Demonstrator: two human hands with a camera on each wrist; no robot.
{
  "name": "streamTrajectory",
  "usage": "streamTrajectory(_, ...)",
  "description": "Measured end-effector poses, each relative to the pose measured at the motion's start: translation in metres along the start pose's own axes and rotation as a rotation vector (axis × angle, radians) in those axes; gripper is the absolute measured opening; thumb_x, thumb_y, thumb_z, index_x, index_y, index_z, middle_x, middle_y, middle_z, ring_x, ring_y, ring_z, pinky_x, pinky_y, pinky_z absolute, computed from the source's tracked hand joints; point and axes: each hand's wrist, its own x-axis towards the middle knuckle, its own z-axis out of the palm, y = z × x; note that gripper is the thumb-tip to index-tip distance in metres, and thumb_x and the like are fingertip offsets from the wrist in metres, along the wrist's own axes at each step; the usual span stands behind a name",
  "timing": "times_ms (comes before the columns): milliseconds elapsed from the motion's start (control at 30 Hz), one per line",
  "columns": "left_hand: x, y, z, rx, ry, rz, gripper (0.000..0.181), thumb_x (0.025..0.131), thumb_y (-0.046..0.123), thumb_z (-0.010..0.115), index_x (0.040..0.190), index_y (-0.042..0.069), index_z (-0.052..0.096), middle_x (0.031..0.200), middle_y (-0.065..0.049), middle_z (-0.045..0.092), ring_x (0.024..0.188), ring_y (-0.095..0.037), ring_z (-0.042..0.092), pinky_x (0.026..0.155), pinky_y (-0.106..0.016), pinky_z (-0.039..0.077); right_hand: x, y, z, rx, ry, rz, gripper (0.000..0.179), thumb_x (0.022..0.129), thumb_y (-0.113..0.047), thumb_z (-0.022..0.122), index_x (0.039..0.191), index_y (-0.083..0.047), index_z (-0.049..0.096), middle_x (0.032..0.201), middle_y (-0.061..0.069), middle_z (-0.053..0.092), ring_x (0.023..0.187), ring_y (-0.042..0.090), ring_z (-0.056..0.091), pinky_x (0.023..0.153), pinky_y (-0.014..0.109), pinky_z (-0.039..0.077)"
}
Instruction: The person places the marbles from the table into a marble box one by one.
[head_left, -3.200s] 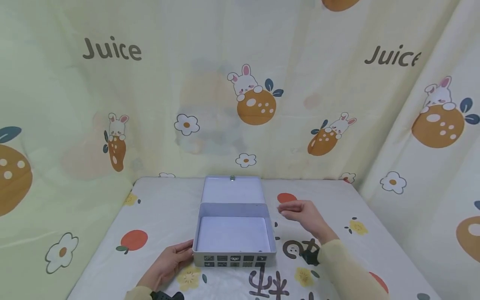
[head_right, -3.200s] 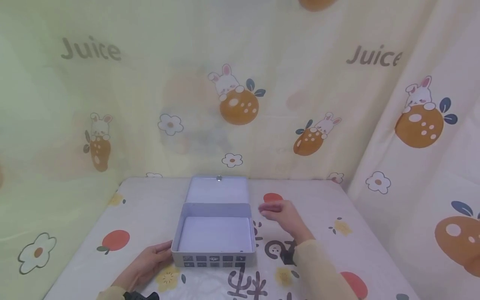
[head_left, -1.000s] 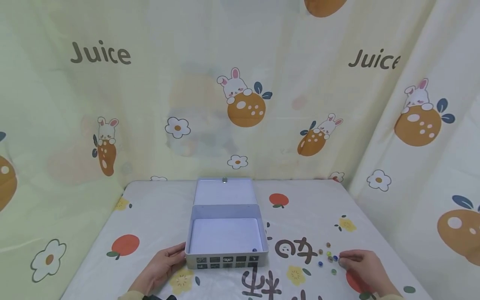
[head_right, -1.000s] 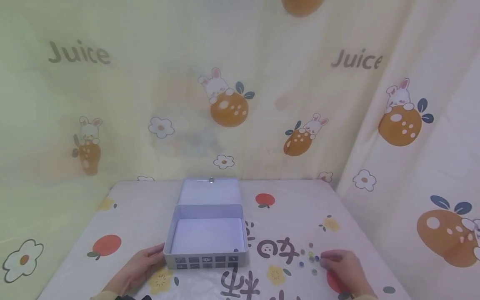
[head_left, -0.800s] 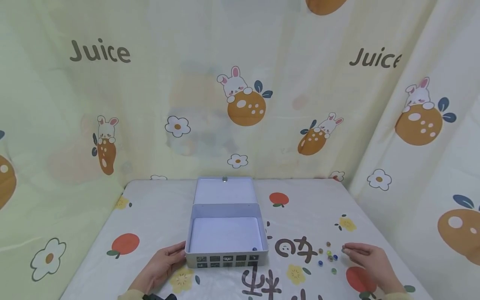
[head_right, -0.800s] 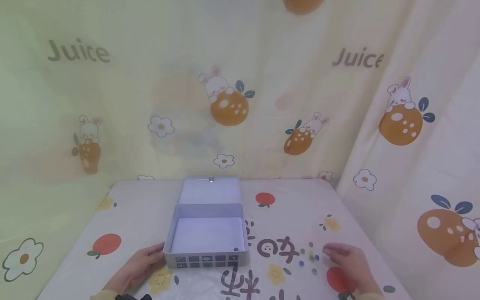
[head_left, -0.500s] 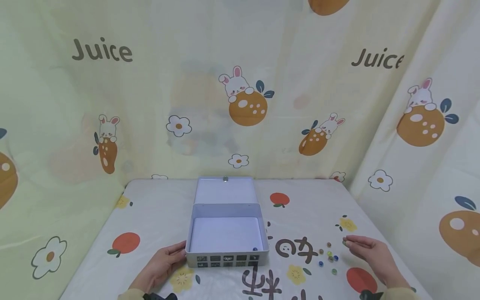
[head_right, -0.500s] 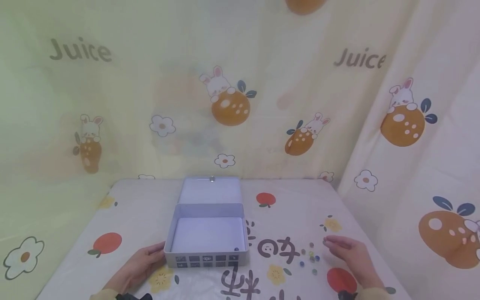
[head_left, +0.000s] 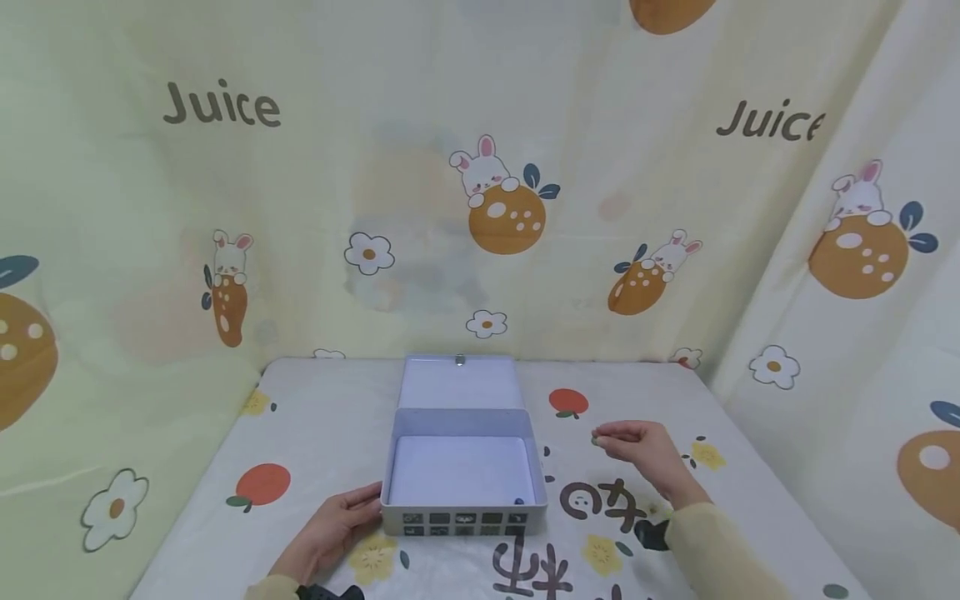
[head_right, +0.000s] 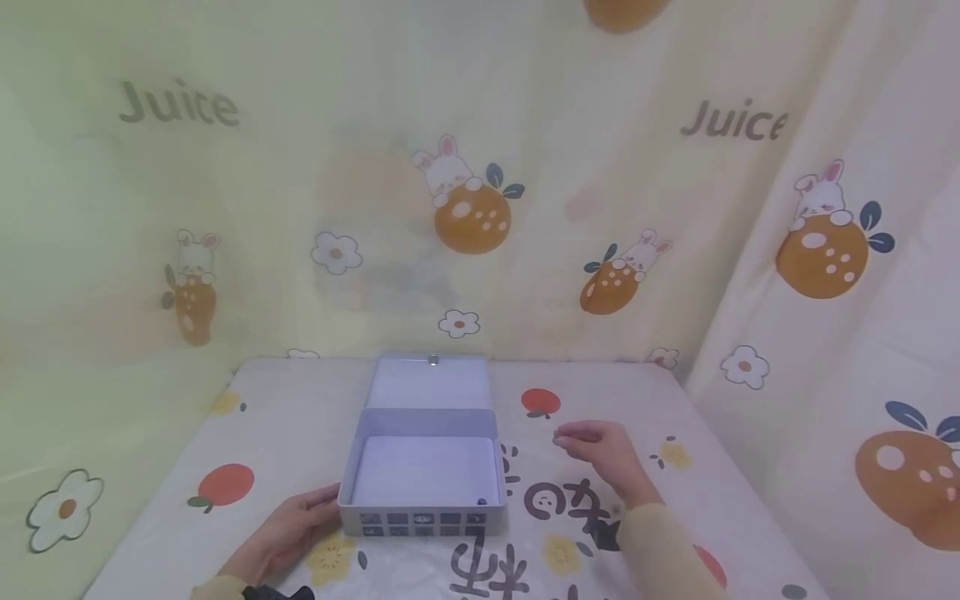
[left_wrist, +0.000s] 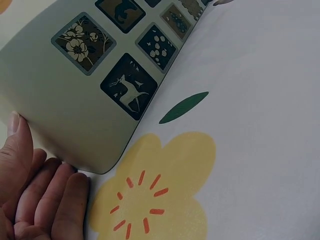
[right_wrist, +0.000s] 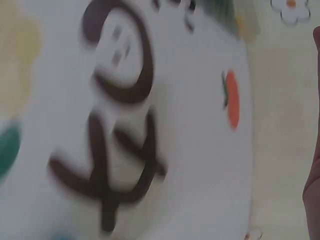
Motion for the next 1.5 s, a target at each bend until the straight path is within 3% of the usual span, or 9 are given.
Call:
streamTrajectory(167,0.002,-0.003,0.003,-0.011,-0.007,-0.004,0.063,0.097,0.017,0.069,0.15,-0.005,0.043,0.158,-0.027,0.038,0.147,-0.043,0.039,0.117,-0.051,0.045,0.021,-0.035,0.037,-0.012,-0.068,-0.086,0.033,0.094,-0.022,0.076,0.12,-0.002,0.074,0.114,0.011,0.078,0.105,0.021,0.074,0.098,0.039,0.062)
streamTrajectory(333,0.002,-0.004,0.004,-0.02,-0.034,0.006,0.065,0.097,0.018,0.07,0.151,-0.006,0.042,0.157,-0.027,0.039,0.147,-0.043,0.04,0.116,-0.049,0.046,0.032,-0.056,0.065,-0.006,-0.111,-0.141,0.025,0.093,-0.014,0.075,0.114,0.0,0.076,0.108,0.013,0.078,0.097,0.019,0.075,0.091,0.038,0.065)
streamTrajectory(500,0.002,-0.005,0.004,-0.024,-0.042,0.014,0.065,0.097,0.017,0.07,0.15,-0.006,0.042,0.156,-0.028,0.04,0.145,-0.042,0.043,0.115,-0.049,0.048,0.037,-0.064,0.084,-0.009,-0.127,-0.124,0.021,0.092,-0.012,0.076,0.111,-0.003,0.078,0.106,0.012,0.079,0.095,0.021,0.076,0.086,0.035,0.066)
streamTrajectory(733,0.003,-0.005,0.005,-0.027,-0.042,0.017,0.063,0.098,0.016,0.069,0.15,-0.007,0.042,0.155,-0.028,0.041,0.144,-0.041,0.045,0.114,-0.048,0.049,0.038,-0.072,0.098,-0.052,-0.112,-0.088,0.017,0.091,-0.015,0.078,0.107,-0.014,0.081,0.104,0.004,0.08,0.097,0.02,0.076,0.091,0.036,0.065)
streamTrajectory(1000,0.004,-0.007,0.002,-0.032,-0.032,0.018,0.063,0.097,0.015,0.069,0.15,-0.007,0.043,0.155,-0.028,0.041,0.144,-0.042,0.044,0.114,-0.048,0.049,0.038,-0.075,0.102,-0.043,-0.103,-0.066,0.018,0.091,-0.014,0.077,0.109,-0.015,0.08,0.104,0.002,0.08,0.098,0.018,0.076,0.095,0.039,0.063)
streamTrajectory(1200,0.004,-0.007,0.0,-0.028,-0.032,0.01,0.064,0.097,0.017,0.07,0.15,-0.006,0.043,0.155,-0.027,0.042,0.144,-0.041,0.045,0.113,-0.047,0.05,0.036,-0.074,0.096,-0.042,-0.113,-0.09,0.024,0.093,-0.014,0.076,0.115,-0.008,0.078,0.107,0.007,0.079,0.099,0.019,0.076,0.094,0.039,0.064)
streamTrajectory(1333,0.003,-0.006,-0.001,-0.022,-0.018,0.0,0.063,0.097,0.017,0.07,0.15,-0.005,0.044,0.154,-0.026,0.043,0.144,-0.04,0.046,0.113,-0.047,0.051,0.032,-0.066,0.082,-0.043,-0.107,-0.124,0.025,0.093,-0.013,0.075,0.116,-0.004,0.077,0.109,0.011,0.079,0.099,0.021,0.076,0.092,0.039,0.064)
streamTrajectory(1500,0.003,-0.002,-0.002,-0.007,-0.005,-0.004,0.061,0.098,0.015,0.068,0.15,-0.004,0.044,0.154,-0.025,0.045,0.144,-0.04,0.046,0.113,-0.048,0.05,0.025,-0.043,0.046,-0.085,-0.063,-0.089,0.029,0.095,-0.02,0.074,0.121,-0.007,0.075,0.116,0.009,0.077,0.105,0.02,0.073,0.1,0.044,0.061)
